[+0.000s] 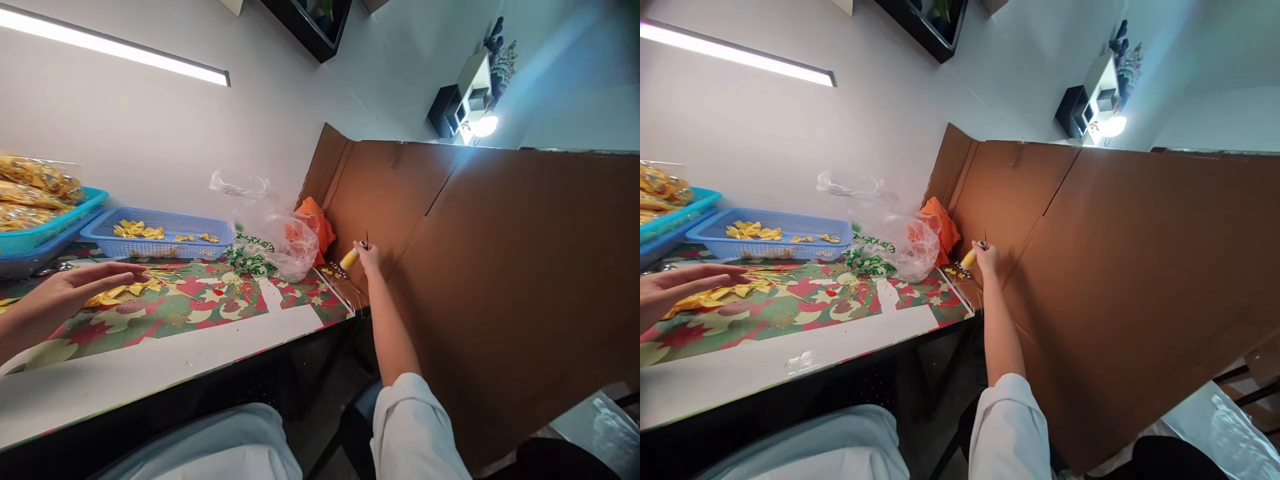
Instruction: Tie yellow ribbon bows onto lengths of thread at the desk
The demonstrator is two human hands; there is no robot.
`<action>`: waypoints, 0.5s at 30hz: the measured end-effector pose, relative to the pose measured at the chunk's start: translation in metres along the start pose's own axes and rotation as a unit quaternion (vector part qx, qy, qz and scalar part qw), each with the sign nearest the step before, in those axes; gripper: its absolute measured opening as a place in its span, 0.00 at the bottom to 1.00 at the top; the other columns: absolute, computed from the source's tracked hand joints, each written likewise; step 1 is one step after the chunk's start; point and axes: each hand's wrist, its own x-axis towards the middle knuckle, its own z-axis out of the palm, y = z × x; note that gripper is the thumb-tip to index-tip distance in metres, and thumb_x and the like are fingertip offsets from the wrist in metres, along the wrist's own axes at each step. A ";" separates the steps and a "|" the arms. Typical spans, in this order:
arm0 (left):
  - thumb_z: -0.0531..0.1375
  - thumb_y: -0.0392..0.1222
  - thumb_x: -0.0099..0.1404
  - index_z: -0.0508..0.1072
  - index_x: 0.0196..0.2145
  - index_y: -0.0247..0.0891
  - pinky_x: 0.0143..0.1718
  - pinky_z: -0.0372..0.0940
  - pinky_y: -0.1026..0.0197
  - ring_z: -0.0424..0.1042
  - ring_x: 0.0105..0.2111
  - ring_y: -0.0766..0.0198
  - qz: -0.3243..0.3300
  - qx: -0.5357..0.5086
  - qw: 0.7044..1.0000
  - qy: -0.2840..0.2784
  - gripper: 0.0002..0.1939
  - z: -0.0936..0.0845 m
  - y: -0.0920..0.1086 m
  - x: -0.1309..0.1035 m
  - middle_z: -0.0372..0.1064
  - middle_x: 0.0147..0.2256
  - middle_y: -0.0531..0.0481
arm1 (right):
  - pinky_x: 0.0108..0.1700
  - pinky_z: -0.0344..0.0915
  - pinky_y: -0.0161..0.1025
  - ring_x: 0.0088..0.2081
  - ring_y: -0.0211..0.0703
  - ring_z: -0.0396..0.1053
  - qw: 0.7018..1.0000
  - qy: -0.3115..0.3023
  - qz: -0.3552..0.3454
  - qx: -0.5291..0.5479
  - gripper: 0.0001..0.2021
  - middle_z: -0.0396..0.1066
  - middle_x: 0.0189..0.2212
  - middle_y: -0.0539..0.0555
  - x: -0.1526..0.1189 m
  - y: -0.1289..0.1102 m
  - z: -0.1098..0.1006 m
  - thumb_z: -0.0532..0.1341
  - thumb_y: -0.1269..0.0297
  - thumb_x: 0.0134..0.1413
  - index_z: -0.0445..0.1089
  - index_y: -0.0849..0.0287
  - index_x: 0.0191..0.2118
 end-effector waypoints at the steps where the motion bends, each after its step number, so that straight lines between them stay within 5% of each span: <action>1: 0.63 0.63 0.46 0.78 0.38 0.45 0.65 0.55 0.44 0.68 0.57 0.43 0.001 -0.003 1.000 0.001 0.26 -0.001 -0.004 0.003 0.79 0.43 0.50 | 0.35 0.60 0.34 0.31 0.42 0.68 0.999 -0.006 0.003 -0.033 0.13 0.71 0.26 0.53 0.005 0.007 -0.005 0.66 0.56 0.45 0.68 0.62 0.26; 8: 0.66 0.66 0.38 0.78 0.37 0.47 0.64 0.58 0.47 0.70 0.55 0.42 -0.055 0.011 0.998 -0.020 0.30 -0.017 -0.035 0.033 0.80 0.42 0.48 | 0.36 0.62 0.33 0.34 0.44 0.72 0.975 -0.078 0.043 -0.206 0.10 0.75 0.29 0.56 0.009 0.039 0.005 0.69 0.59 0.47 0.75 0.61 0.29; 15: 0.64 0.69 0.36 0.78 0.32 0.45 0.61 0.63 0.45 0.71 0.54 0.41 -0.038 0.036 0.999 -0.003 0.31 -0.013 -0.017 0.020 0.79 0.42 0.47 | 0.39 0.65 0.33 0.40 0.45 0.75 0.957 -0.093 0.044 -0.272 0.13 0.77 0.40 0.60 0.004 0.059 0.011 0.67 0.60 0.54 0.77 0.63 0.42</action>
